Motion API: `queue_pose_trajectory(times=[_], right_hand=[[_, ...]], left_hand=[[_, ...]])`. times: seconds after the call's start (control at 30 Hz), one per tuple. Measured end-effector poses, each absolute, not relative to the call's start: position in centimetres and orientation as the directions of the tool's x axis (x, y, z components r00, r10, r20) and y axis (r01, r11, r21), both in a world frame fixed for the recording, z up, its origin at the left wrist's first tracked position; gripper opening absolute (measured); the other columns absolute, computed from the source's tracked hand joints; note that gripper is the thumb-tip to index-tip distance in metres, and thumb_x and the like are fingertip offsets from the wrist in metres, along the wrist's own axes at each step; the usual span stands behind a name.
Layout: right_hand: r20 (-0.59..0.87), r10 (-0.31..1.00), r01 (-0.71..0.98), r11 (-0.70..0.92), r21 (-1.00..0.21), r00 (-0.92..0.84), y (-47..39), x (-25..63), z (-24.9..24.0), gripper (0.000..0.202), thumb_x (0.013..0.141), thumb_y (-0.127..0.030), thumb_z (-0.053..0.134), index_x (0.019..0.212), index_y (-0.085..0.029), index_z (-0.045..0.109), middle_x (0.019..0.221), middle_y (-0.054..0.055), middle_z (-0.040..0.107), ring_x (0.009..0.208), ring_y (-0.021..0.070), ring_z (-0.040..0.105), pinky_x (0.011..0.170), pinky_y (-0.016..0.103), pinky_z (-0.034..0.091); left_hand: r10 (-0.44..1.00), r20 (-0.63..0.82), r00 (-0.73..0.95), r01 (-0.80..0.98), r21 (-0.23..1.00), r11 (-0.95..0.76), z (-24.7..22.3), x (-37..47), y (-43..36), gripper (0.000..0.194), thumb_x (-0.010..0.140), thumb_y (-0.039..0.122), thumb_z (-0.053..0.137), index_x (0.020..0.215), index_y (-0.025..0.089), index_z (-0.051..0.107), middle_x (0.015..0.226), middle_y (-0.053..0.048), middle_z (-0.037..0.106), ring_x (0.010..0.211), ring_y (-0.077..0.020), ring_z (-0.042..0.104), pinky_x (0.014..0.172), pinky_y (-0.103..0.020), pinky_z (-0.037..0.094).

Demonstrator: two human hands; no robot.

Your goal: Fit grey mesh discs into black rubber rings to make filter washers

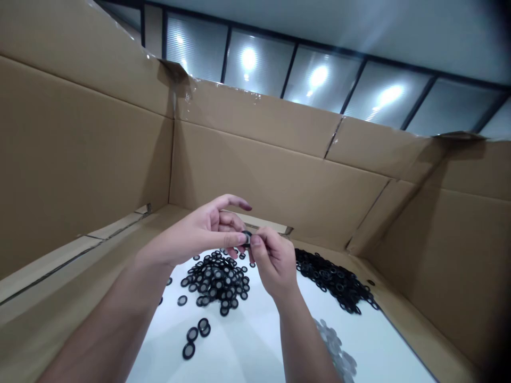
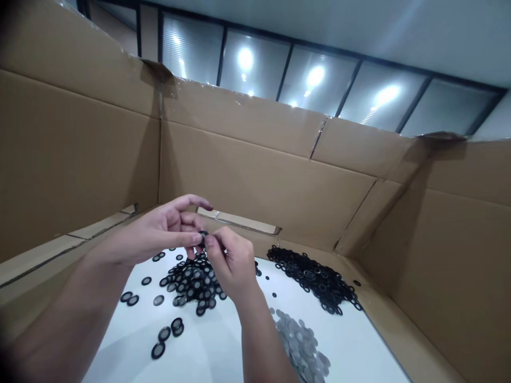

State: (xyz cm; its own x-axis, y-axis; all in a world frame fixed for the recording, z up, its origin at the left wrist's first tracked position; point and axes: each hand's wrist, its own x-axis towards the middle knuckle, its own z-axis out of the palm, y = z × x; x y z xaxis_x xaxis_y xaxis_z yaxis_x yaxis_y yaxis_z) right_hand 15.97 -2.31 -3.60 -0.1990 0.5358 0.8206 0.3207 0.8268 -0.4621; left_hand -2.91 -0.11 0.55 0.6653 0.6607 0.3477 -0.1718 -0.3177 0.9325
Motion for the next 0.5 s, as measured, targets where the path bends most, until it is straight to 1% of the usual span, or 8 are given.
queue_pose_trajectory(times=[0.07,0.17,0.27,0.33,0.4,0.5], right_hand=[[0.832,0.528,0.344,0.823,-0.452,-0.17,-2.38,16.01,-3.45,0.024,0.098,-0.024,0.048,0.075,-0.02,0.052,0.063,-0.003,0.055,0.056,0.0098,0.048,0.057,0.023,0.038],[0.813,0.543,0.371,0.814,-0.447,-0.211,-2.47,16.14,-3.11,0.027,0.099,-0.025,0.045,0.073,-0.02,0.05,0.063,-0.003,0.053,0.056,0.0103,0.047,0.057,0.024,0.036],[0.788,0.564,0.401,0.799,-0.448,-0.246,-2.51,16.33,-2.8,0.031,0.099,-0.027,0.046,0.068,-0.02,0.046,0.058,-0.004,0.049,0.054,0.0098,0.044,0.055,0.024,0.033],[0.767,0.582,0.392,0.794,-0.465,-0.27,-2.48,16.41,-2.75,0.035,0.099,-0.028,0.046,0.065,-0.02,0.044,0.055,-0.004,0.046,0.052,0.0092,0.041,0.053,0.024,0.031],[0.738,0.603,0.328,0.793,-0.513,-0.303,-2.37,16.39,-2.92,0.038,0.099,-0.03,0.046,0.063,-0.019,0.045,0.055,-0.004,0.047,0.05,0.0088,0.04,0.052,0.024,0.031],[0.721,0.616,0.161,0.784,-0.599,-0.317,-2.1,16.15,-3.47,0.038,0.1,-0.035,0.046,0.065,-0.02,0.048,0.055,-0.004,0.047,0.049,0.0087,0.041,0.052,0.024,0.033]], left_hand=[[0.676,0.383,0.63,-0.196,0.92,-0.34,0.46,-2.5,-0.04,0.047,0.087,0.024,0.071,0.128,0.025,0.049,0.089,-0.001,0.063,0.076,-0.0131,0.064,0.07,-0.027,0.054],[0.691,0.412,0.594,-0.202,0.908,-0.367,0.43,-2.16,-0.1,0.047,0.087,0.022,0.071,0.129,0.024,0.05,0.085,0.0,0.062,0.074,-0.0113,0.061,0.069,-0.024,0.052],[0.694,0.393,0.604,-0.163,0.913,-0.375,0.53,-2.2,-0.32,0.049,0.087,0.019,0.069,0.131,0.025,0.048,0.086,0.0,0.06,0.077,-0.0114,0.059,0.07,-0.023,0.05],[0.694,0.37,0.618,-0.13,0.918,-0.374,0.57,-2.32,-0.47,0.05,0.088,0.018,0.068,0.132,0.027,0.048,0.084,0.002,0.057,0.077,-0.0106,0.056,0.07,-0.022,0.048],[0.686,0.347,0.64,-0.114,0.925,-0.362,0.53,-2.43,-0.57,0.05,0.088,0.018,0.068,0.133,0.028,0.047,0.081,0.003,0.053,0.073,-0.0097,0.053,0.067,-0.022,0.046],[0.657,0.328,0.679,-0.147,0.937,-0.316,0.39,-2.53,-0.66,0.049,0.087,0.021,0.069,0.131,0.029,0.047,0.079,0.004,0.048,0.069,-0.0095,0.05,0.064,-0.022,0.045]])
